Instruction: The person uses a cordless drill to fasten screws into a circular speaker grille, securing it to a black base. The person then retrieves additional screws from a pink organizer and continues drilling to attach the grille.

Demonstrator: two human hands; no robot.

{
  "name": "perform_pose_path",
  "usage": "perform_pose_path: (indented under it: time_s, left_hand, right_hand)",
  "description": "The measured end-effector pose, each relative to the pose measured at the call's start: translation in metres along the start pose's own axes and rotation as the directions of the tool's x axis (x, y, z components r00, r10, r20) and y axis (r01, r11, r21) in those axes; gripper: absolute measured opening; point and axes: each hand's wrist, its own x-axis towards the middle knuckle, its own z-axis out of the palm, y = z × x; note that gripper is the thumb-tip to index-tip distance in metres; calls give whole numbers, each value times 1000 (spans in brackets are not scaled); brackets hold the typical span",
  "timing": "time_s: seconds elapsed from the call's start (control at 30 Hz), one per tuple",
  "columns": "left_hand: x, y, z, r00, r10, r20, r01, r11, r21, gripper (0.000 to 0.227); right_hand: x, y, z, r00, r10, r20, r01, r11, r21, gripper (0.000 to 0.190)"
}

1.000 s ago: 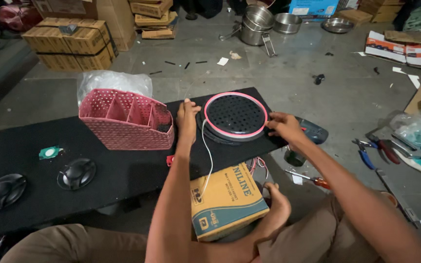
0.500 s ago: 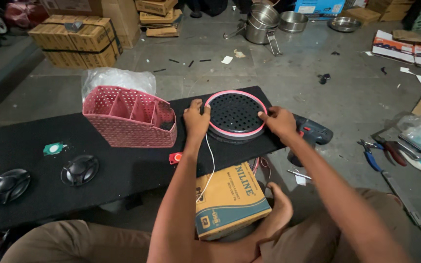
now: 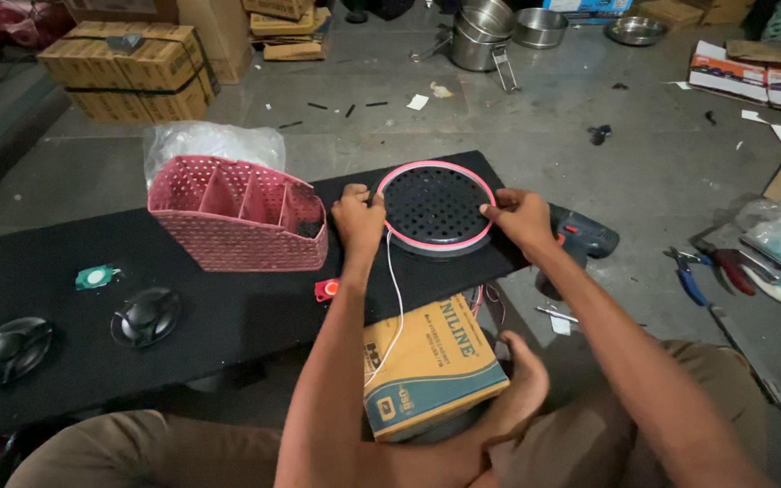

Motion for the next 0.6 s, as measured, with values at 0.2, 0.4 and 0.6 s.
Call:
perform_pose_path:
  time_s: [0.2,0.4,0.6]
  left_hand:
    - [-1,5,-6,1000,-1,-11,1,1000,2,26]
    - [-5,9,-10,999,39,-13,-39,998,58,28]
    - [-5,8,-11,1000,-20,6,20,1000,-24,32]
  right_hand:
    - [1,1,1,999,31,31,-31,1000,2,57]
    - [-6,-12,-2,998,47,47,-47,999,-13,56]
    - [-9,-13,-3,998,30,52,-27,998,-55,56]
